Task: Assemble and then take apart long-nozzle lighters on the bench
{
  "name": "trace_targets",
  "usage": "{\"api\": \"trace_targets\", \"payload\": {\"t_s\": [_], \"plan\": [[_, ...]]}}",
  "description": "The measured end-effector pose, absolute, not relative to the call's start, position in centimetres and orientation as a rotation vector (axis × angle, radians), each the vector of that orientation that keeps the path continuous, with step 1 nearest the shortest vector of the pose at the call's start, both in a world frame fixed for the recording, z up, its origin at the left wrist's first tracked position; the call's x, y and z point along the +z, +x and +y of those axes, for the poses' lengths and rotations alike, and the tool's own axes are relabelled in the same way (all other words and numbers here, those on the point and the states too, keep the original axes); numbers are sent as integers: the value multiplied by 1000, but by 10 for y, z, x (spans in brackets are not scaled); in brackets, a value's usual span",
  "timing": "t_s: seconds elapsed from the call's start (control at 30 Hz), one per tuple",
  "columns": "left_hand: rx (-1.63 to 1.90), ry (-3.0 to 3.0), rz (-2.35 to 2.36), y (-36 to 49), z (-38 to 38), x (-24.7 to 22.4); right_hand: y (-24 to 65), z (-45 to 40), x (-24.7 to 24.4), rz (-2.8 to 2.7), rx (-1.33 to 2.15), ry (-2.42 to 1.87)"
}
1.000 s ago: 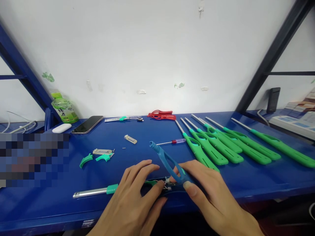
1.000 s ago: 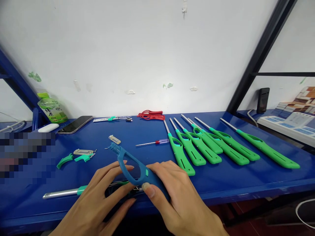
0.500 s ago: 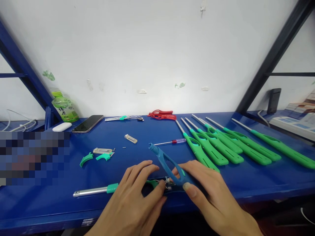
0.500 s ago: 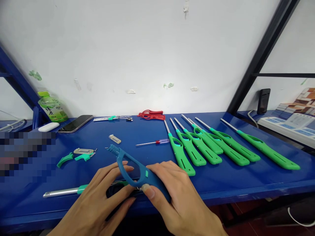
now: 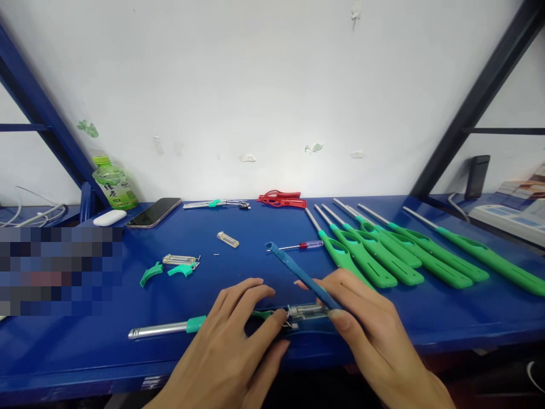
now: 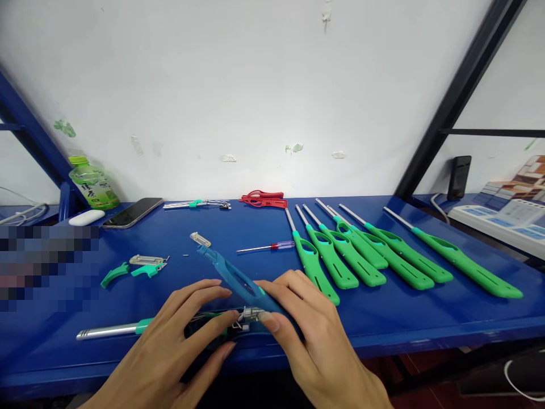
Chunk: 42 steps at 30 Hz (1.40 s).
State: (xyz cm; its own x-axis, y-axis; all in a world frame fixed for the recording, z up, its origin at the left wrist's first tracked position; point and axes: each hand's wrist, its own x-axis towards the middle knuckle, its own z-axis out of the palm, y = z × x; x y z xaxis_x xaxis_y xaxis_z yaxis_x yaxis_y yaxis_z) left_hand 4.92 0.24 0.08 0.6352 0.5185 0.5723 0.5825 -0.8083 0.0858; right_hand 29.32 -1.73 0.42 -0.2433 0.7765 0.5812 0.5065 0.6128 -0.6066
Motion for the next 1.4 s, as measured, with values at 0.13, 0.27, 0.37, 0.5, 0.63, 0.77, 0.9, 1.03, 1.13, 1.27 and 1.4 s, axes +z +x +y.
{"api": "trace_targets", "payload": {"t_s": [0.13, 0.27, 0.37, 0.5, 0.63, 0.77, 0.9, 1.03, 1.13, 1.27, 1.4], "plan": [[-992, -2735, -919, 49, -1, 4, 294, -13, 2, -1896, 262, -1002], [-1225, -2569, -949, 38, -3, 14, 297, -12, 3, -1848, 167, -1027], [-1312, -2439, -1055, 24, -1, 23, 299, -15, 6, -1834, 106, -1062], [-1233, -2447, -1148, 9, 5, 26, 301, -16, 7, -1899, -3, -1114], [-954, -2622, -1151, 3, 7, 21, 300, -14, 5, -1960, -53, -1102], [-814, -2703, -1190, 0, 6, 20, 297, -13, 4, -2000, -64, -1096], [-789, -2731, -1160, -2, 7, 23, 292, -13, 3, -2038, -59, -1094], [-775, -2752, -1155, -4, 9, 24, 289, -13, 1, -2073, -22, -1121], [-749, -2760, -1164, -5, 10, 22, 288, -13, -1, -2104, 21, -1145], [-700, -2777, -1180, -5, 10, 22, 288, -13, -3, -2142, 35, -1188], [-702, -2780, -1177, -4, 11, 24, 289, -14, -5, -2153, 31, -1194]]}}
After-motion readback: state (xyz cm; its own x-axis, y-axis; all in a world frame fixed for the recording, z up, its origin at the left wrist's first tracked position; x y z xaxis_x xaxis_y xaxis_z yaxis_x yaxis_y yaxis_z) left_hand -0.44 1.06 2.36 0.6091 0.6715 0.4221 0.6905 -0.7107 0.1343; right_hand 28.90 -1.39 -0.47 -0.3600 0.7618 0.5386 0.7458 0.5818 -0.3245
